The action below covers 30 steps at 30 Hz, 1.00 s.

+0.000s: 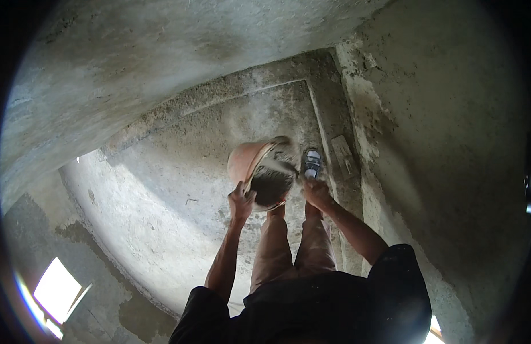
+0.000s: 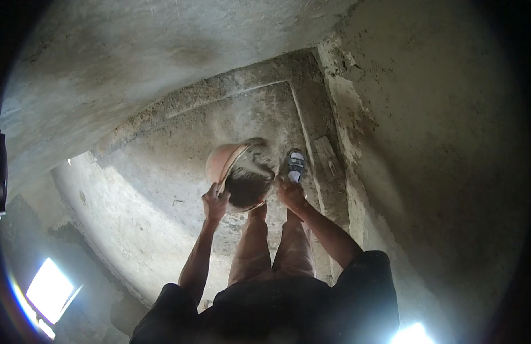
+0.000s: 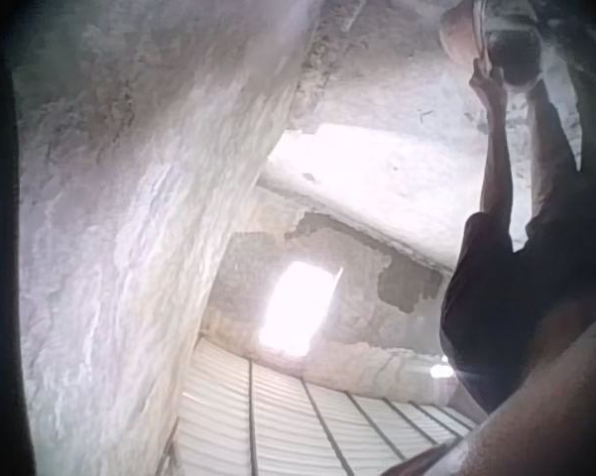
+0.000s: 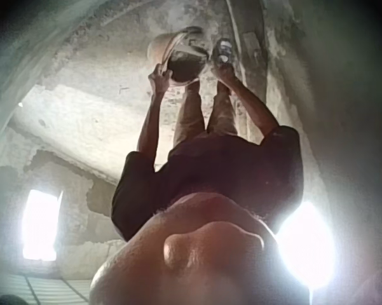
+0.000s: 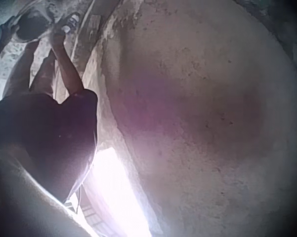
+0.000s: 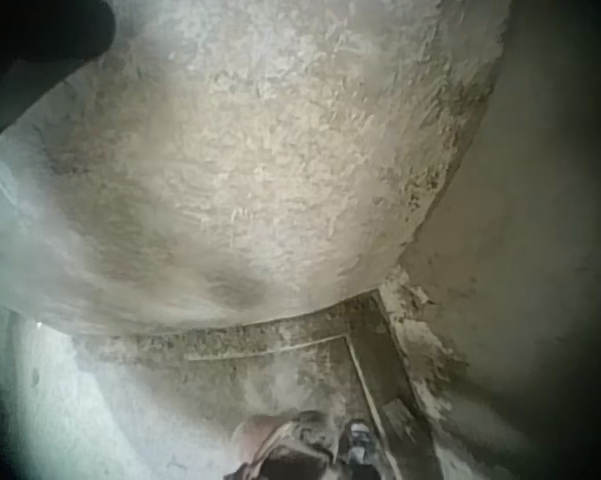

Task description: The person applies wet cement to a wall and ceiling using a trowel, periodically scooping more material from a bucket. They then smooth the applied material across the surfaces with a float.

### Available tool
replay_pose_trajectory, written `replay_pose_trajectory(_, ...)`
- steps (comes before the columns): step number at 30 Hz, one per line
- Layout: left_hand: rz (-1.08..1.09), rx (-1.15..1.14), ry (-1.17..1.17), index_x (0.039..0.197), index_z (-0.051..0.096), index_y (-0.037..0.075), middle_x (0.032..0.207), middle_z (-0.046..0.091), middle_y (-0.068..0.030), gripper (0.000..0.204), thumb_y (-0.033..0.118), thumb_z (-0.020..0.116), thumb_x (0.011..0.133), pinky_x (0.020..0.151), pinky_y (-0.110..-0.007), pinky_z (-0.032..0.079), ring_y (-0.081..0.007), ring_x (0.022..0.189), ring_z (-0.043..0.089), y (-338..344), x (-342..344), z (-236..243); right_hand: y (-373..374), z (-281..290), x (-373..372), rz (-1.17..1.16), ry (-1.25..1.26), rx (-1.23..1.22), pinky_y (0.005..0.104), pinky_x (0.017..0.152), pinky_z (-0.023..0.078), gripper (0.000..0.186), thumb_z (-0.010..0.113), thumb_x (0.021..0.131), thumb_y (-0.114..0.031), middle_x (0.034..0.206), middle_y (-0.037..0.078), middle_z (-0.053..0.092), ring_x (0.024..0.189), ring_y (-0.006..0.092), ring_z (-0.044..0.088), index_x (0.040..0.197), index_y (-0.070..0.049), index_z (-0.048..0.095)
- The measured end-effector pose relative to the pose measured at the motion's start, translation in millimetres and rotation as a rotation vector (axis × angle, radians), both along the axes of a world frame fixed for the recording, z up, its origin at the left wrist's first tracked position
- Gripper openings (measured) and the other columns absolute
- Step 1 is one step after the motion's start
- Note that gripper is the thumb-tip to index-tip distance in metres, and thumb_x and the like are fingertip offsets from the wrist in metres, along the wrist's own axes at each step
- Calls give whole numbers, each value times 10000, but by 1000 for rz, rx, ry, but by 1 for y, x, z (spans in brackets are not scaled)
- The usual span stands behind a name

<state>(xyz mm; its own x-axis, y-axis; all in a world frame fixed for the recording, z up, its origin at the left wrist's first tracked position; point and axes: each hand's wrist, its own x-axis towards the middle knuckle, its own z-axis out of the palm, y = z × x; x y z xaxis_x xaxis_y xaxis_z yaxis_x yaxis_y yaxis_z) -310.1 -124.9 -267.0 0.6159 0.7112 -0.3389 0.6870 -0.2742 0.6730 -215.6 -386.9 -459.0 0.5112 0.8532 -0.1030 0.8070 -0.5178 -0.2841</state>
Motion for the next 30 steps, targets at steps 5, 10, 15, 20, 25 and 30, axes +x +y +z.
replay_pose_trajectory(5,-83,83,-85,723,449,26,596,483,-205,243,144,659,686,468,-371,408,-394,553,480,-8,50,28,51,64,42,-75,48,-116,356,495,461,259,538,724,-128,835,104,547,664,242,577,973,-56,557)
replay_pose_trajectory(10,-162,108,-166,700,437,29,558,444,-159,271,104,694,656,450,-317,384,-329,480,382,0,82,50,41,86,44,118,330,-63,394,571,456,241,492,757,-164,870,117,553,756,265,571,957,-65,583)
replay_pose_trajectory(15,-212,140,-164,719,465,31,566,463,-162,261,80,708,637,462,-325,398,-322,478,408,11,81,53,58,126,64,262,534,-293,379,699,459,599,627,697,-473,890,157,552,770,283,554,1100,-45,508)
replay_pose_trajectory(20,-68,189,75,685,482,11,567,481,-157,187,89,649,651,485,-316,407,-248,464,415,32,61,60,64,163,106,253,1021,-228,371,832,450,658,641,709,-451,1063,188,567,936,309,568,1201,-52,463)
replay_pose_trajectory(25,72,237,51,611,415,11,493,405,-120,240,97,637,638,457,-324,364,-185,444,352,52,46,60,67,163,96,114,930,-240,361,782,477,482,627,731,-407,940,170,604,874,291,595,1072,-77,542)
replay_pose_trajectory(30,179,238,60,629,417,3,511,423,-140,242,107,634,640,476,-345,371,-228,459,358,55,36,50,79,175,100,38,774,-284,385,744,481,452,615,744,-400,900,166,605,847,314,594,1039,-67,531)
